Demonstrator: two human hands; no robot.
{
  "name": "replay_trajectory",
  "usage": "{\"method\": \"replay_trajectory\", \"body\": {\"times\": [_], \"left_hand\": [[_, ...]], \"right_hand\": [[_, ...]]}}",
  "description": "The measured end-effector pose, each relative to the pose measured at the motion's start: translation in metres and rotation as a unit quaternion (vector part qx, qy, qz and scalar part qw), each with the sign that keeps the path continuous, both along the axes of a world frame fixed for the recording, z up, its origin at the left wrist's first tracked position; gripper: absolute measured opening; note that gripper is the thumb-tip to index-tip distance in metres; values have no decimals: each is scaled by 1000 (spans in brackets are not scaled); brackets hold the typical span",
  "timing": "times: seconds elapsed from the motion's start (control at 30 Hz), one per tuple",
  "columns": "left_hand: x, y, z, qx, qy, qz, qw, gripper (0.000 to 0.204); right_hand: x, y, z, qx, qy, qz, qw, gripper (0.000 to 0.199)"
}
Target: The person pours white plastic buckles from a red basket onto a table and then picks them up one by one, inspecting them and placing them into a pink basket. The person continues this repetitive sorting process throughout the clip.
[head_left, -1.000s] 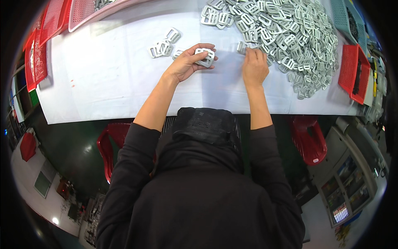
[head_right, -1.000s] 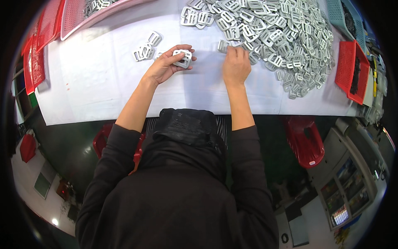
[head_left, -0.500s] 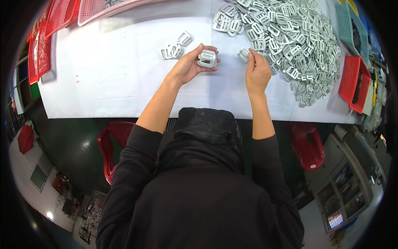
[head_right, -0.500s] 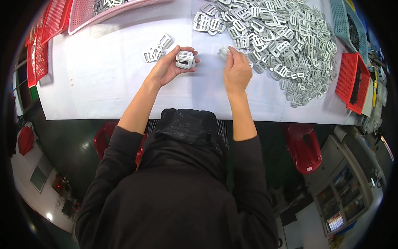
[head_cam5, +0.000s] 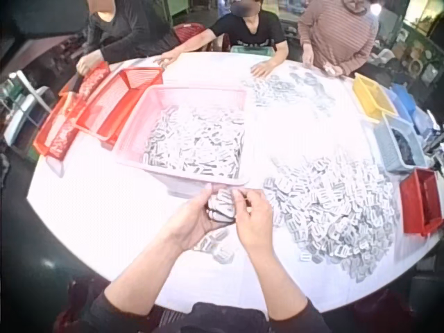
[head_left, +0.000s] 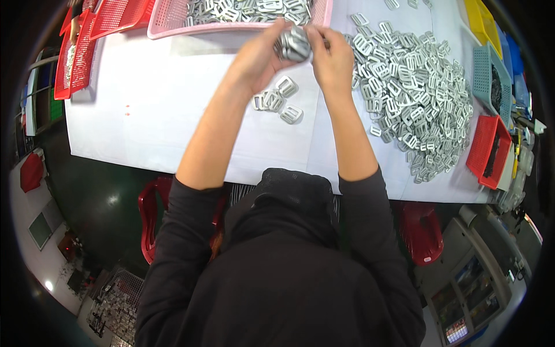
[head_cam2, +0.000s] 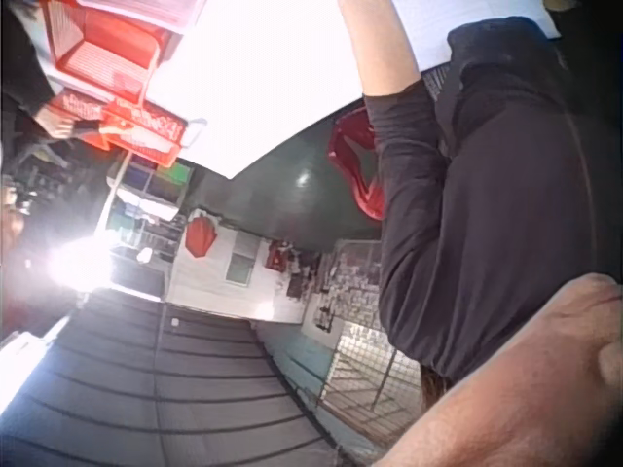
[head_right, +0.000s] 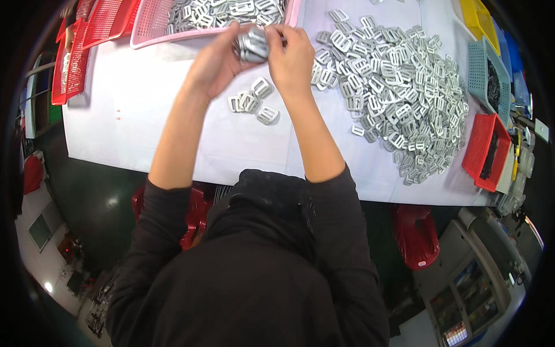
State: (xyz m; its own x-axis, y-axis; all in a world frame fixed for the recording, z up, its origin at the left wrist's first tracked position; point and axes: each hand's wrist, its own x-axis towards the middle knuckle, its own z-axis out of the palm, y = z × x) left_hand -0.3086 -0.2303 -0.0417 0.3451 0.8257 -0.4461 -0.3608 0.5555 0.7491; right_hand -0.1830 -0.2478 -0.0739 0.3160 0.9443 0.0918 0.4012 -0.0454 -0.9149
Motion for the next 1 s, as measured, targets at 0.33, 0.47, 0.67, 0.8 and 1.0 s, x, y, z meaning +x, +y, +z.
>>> {"method": "replay_trajectory", "body": {"times": [0.33, 0.47, 0.67, 0.8, 1.0], "left_hand": [[-42, 118, -34, 26, 230, 31, 972, 47], [-51, 117, -26, -12, 354, -5, 935, 51], [-75, 139, -56, 87, 359, 5, 929, 47], [-42, 92, -23, 180, 314, 100, 927, 36], [-22, -7, 5, 135, 202, -62, 968, 33]], "right_hand": [[48, 59, -1, -13, 54, -37, 998, 25], [96, 16, -22, -8, 74, -127, 989, 23], [99, -44, -65, -149, -218, -25, 964, 25], [78, -58, -84, -146, -332, 19, 932, 23], [88, -77, -73, -197, -42, 64, 977, 24]]}}
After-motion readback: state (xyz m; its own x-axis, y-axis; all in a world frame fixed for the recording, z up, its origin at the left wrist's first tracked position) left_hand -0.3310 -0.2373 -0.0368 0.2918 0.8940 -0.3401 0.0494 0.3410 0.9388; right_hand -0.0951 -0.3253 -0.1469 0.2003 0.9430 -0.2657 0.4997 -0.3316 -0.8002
